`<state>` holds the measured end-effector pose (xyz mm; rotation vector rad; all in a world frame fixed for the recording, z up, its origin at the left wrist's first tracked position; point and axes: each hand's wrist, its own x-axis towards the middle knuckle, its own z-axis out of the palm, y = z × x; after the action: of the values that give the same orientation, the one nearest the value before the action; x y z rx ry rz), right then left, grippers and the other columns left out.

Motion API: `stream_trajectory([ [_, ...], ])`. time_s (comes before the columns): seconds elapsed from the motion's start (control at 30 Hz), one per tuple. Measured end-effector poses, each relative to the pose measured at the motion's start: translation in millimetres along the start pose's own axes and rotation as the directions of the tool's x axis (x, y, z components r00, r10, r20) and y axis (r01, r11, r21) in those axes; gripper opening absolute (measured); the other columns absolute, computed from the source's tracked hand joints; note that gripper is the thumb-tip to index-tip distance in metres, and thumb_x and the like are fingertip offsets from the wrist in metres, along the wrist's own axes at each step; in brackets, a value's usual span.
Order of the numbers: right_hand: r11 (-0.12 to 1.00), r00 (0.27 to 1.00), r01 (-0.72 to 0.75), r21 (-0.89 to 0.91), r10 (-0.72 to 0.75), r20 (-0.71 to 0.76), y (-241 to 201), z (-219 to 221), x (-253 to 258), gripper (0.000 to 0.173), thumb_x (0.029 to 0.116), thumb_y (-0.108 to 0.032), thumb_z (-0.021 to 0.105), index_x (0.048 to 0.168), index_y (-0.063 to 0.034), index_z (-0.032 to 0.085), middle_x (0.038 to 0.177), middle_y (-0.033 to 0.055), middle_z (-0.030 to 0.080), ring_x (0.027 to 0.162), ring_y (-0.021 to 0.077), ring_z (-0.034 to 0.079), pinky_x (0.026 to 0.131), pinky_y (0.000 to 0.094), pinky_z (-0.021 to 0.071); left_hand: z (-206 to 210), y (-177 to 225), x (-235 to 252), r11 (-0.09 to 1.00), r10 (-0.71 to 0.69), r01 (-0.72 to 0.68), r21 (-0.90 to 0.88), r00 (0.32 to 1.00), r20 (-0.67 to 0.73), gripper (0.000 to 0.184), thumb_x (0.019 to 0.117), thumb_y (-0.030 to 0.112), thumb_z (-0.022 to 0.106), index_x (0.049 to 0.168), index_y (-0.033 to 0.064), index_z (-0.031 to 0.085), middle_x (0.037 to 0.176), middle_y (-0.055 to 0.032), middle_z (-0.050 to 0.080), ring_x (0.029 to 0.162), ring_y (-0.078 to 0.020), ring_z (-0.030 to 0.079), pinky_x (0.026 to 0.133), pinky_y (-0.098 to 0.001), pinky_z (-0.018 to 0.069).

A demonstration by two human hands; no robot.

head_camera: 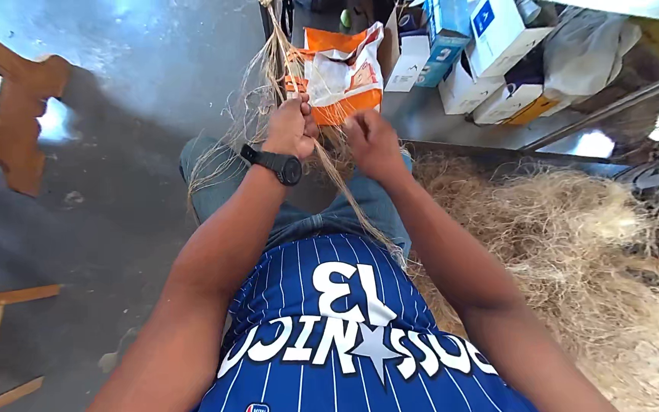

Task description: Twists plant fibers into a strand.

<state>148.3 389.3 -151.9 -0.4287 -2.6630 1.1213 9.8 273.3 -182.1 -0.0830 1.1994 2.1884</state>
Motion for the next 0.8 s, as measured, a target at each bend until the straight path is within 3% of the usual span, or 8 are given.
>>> stream_trajectory([
  [0.23,0.731,0.902,-0.424,0.536,0.288,0.321,-57.2,26.9,113.5,0.029,0.112,-0.022,0.036,0.127,-0.003,0.052,0.099,0.0129,0.071,0.074,0.0181,0.072,0.065,0.0311,0.0617,7.8,-47.8,-53.6,0.997,0.02,-0.012,-0.074,0.995,0.096,0.019,0.1139,0.026,0.032,0.108,0.0164,0.047,0.075,0.0043,0.048,0.051,-0.0038,0.041,0.047,-0.017,0.0404],
  [0.33,0.672,0.883,-0.47,0.573,0.373,0.286,-57.3,35.3,116.0,0.022,0.1089,-0.018,0.042,0.112,-0.0088,0.061,0.07,0.0004,0.048,0.047,0.0096,0.04,0.042,0.0224,0.0351,-9.9,-36.0,-53.4,0.998,-0.059,0.056,0.025,0.99,0.127,0.023,0.1135,0.028,0.034,0.11,0.0138,0.051,0.082,0.001,0.056,0.064,-0.0091,0.056,0.061,-0.0237,0.0532],
  [0.4,0.716,0.914,-0.405,0.569,0.314,0.256,-49.3,35.6,97.3,0.024,0.1096,-0.016,0.04,0.111,-0.0083,0.062,0.067,-0.0027,0.041,0.049,0.0082,0.034,0.044,0.0226,0.0299,-23.2,-22.7,-43.8,0.99,-0.116,0.102,0.097,0.982,0.147,0.033,0.1122,0.029,0.031,0.114,0.0084,0.056,0.093,-0.0048,0.065,0.081,-0.0157,0.066,0.077,-0.0339,0.0581],
  [0.5,0.77,0.941,-0.332,0.545,0.228,0.252,-33.5,32.6,51.6,0.025,0.1109,-0.015,0.038,0.113,-0.0038,0.061,0.076,0.0023,0.057,0.06,0.0102,0.055,0.056,0.0273,0.0504,-23.0,-7.8,-21.5,0.981,-0.125,0.096,0.169,0.978,0.165,0.054,0.1114,0.038,0.012,0.128,0.0061,0.053,0.108,-0.0075,0.069,0.097,-0.0191,0.068,0.089,-0.0404,0.0556],
  [0.57,0.759,0.948,-0.31,0.573,0.202,0.245,-20.2,33.7,14.1,0.024,0.1112,-0.017,0.041,0.111,-0.0036,0.061,0.073,0.0009,0.053,0.054,0.0085,0.045,0.048,0.0244,0.0392,-7.3,-2.1,-16.3,0.989,-0.086,0.059,0.132,0.975,0.204,0.049,0.1129,0.036,0.013,0.136,0.0082,0.047,0.109,-0.0063,0.069,0.096,-0.0188,0.069,0.086,-0.0397,0.0576],
  [0.63,0.704,0.942,-0.323,0.633,0.174,0.288,-5.0,23.5,-30.7,0.023,0.1111,-0.017,0.041,0.11,-0.0046,0.06,0.067,-0.0031,0.045,0.049,0.0059,0.036,0.043,0.0211,0.0312,13.7,-1.1,-19.5,0.999,-0.04,0.039,0.006,0.983,0.179,0.029,0.1136,0.029,0.028,0.121,0.0119,0.051,0.078,-0.0013,0.059,0.067,-0.0147,0.063,0.067,-0.0334,0.0595],
  [0.7,0.681,0.934,-0.336,0.651,0.154,0.321,15.9,4.4,-84.8,0.023,0.1103,-0.017,0.041,0.111,-0.0045,0.061,0.065,-0.0053,0.043,0.048,0.0042,0.035,0.043,0.02,0.0302,24.0,-2.1,-26.1,0.999,-0.033,0.037,-0.024,0.988,0.148,0.023,0.1134,0.027,0.03,0.109,0.0174,0.05,0.063,0.007,0.04,0.048,-0.0059,0.041,0.048,-0.021,0.0419],
  [0.8,0.765,0.932,-0.353,0.539,0.237,0.274,65.9,-26.0,-183.4,0.025,0.1086,-0.018,0.045,0.112,-0.0047,0.065,0.066,-0.0054,0.047,0.051,0.0038,0.039,0.047,0.0218,0.0353,19.3,4.9,-30.9,1.0,-0.026,0.024,0.012,0.987,0.161,0.026,0.1137,0.028,0.027,0.103,0.019,0.049,0.06,0.0083,0.037,0.047,-0.0043,0.036,0.044,-0.0187,0.0344],
])
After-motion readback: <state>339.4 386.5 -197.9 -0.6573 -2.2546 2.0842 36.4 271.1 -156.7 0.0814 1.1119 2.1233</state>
